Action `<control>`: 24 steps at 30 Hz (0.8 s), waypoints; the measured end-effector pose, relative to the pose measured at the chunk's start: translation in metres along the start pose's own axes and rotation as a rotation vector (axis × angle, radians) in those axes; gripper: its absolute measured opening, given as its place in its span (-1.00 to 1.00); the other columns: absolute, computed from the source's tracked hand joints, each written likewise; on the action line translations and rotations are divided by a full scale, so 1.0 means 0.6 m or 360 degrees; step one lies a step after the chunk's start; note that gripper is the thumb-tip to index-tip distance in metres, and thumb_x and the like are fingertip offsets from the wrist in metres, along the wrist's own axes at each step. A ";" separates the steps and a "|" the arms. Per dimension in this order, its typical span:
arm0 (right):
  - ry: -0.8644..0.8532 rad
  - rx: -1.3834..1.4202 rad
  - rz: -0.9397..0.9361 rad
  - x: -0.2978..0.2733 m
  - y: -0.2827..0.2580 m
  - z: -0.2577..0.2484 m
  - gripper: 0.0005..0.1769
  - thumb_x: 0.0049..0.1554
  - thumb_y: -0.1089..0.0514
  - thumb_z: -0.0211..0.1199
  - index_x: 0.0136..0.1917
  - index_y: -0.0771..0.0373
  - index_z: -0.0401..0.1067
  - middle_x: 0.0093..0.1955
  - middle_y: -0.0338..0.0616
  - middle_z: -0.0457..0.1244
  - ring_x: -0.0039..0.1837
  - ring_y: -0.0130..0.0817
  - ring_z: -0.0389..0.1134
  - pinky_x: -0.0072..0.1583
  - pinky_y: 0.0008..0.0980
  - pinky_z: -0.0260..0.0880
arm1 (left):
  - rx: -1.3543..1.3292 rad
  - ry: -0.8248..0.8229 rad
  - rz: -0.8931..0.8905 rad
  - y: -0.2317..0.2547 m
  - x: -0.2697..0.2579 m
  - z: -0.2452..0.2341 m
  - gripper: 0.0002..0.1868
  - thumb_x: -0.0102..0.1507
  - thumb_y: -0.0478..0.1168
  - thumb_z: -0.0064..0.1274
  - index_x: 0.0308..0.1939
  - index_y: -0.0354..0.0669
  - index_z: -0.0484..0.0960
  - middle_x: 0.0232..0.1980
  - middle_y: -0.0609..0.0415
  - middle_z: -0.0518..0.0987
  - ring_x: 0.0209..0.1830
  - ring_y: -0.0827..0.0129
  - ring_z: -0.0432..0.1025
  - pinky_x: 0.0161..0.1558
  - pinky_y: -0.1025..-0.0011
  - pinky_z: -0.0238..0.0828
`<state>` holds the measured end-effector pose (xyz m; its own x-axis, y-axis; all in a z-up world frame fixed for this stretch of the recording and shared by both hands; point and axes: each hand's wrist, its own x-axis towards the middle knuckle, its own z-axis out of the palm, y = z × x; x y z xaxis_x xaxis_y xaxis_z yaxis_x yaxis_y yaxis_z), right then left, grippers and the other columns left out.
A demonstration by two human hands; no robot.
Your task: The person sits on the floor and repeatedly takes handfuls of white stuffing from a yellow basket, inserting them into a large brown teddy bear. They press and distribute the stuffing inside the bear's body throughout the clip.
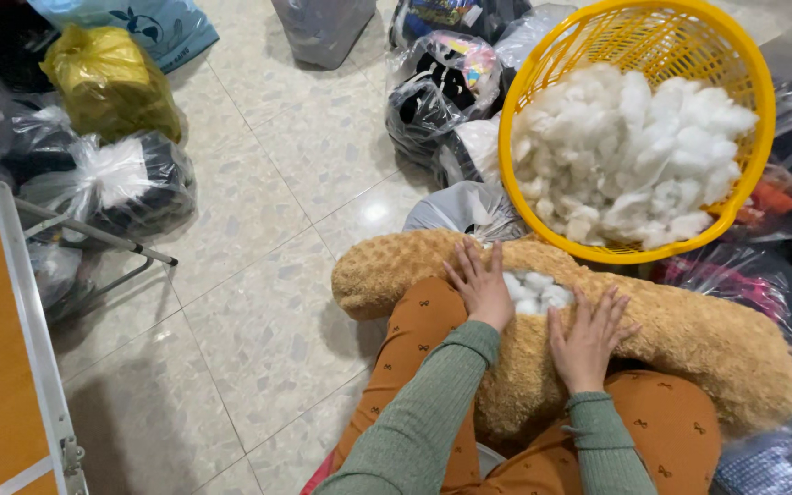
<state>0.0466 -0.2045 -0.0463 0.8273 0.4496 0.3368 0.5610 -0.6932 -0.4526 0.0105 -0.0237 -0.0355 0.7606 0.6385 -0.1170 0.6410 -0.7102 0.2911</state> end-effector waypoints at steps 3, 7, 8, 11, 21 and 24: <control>0.0005 -0.0003 0.0006 -0.005 -0.003 0.001 -0.28 0.26 -0.27 0.04 0.55 0.11 0.19 0.74 0.35 -0.31 0.75 0.27 -0.47 0.51 0.49 -0.71 | 0.0053 0.0122 -0.0023 -0.005 0.008 0.011 0.10 0.10 -0.17 0.16 0.65 0.07 -0.09 0.63 -0.51 -0.39 0.63 -0.39 -0.55 0.40 -0.44 -0.73; 0.0035 0.0018 0.0019 -0.003 -0.003 -0.004 -0.28 0.25 -0.27 0.05 0.56 0.09 0.20 0.72 0.34 -0.28 0.74 0.26 -0.46 0.52 0.49 -0.69 | -0.0123 0.0204 0.0080 0.002 0.000 -0.009 0.01 0.12 -0.19 0.12 0.62 0.08 -0.02 0.64 -0.45 -0.37 0.63 -0.36 -0.56 0.40 -0.44 -0.77; 0.0041 0.0026 0.0022 -0.004 -0.004 -0.004 -0.29 0.26 -0.26 0.05 0.56 0.09 0.20 0.72 0.33 -0.27 0.75 0.25 -0.45 0.53 0.49 -0.69 | -0.0225 0.0068 0.0081 0.004 -0.009 -0.019 0.02 0.13 -0.19 0.12 0.62 0.07 -0.04 0.64 -0.44 -0.39 0.64 -0.34 -0.59 0.41 -0.42 -0.79; 0.0039 0.0063 0.0014 0.000 -0.006 -0.002 -0.32 0.30 -0.25 0.04 0.55 0.12 0.19 0.74 0.34 -0.27 0.76 0.26 -0.46 0.53 0.50 -0.71 | -0.0481 -0.0076 0.0126 0.005 -0.039 -0.049 0.00 0.15 -0.15 0.13 0.62 0.05 -0.03 0.66 -0.41 -0.39 0.65 -0.31 -0.64 0.45 -0.35 -0.82; 0.0015 0.0082 0.0054 0.009 -0.018 -0.004 -0.34 0.34 -0.24 0.00 0.56 0.12 0.20 0.75 0.33 -0.32 0.75 0.27 -0.49 0.51 0.46 -0.78 | -0.0672 0.0157 0.0287 0.005 -0.043 -0.047 -0.12 0.30 0.11 0.08 0.61 -0.02 0.06 0.67 -0.39 -0.36 0.67 -0.27 -0.63 0.47 -0.33 -0.81; 0.0023 0.0106 0.0066 0.006 -0.027 -0.008 -0.34 0.33 -0.25 -0.01 0.57 0.08 0.20 0.75 0.30 -0.32 0.75 0.26 -0.49 0.51 0.48 -0.77 | -0.0626 0.0107 0.0265 0.007 -0.042 -0.038 -0.12 0.30 0.13 0.06 0.61 -0.01 0.06 0.67 -0.37 -0.36 0.67 -0.25 -0.63 0.47 -0.34 -0.80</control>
<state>0.0404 -0.1942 -0.0338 0.8497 0.4126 0.3284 0.5273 -0.6716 -0.5205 -0.0082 -0.0358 -0.0098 0.8336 0.5519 0.0207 0.4121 -0.6466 0.6420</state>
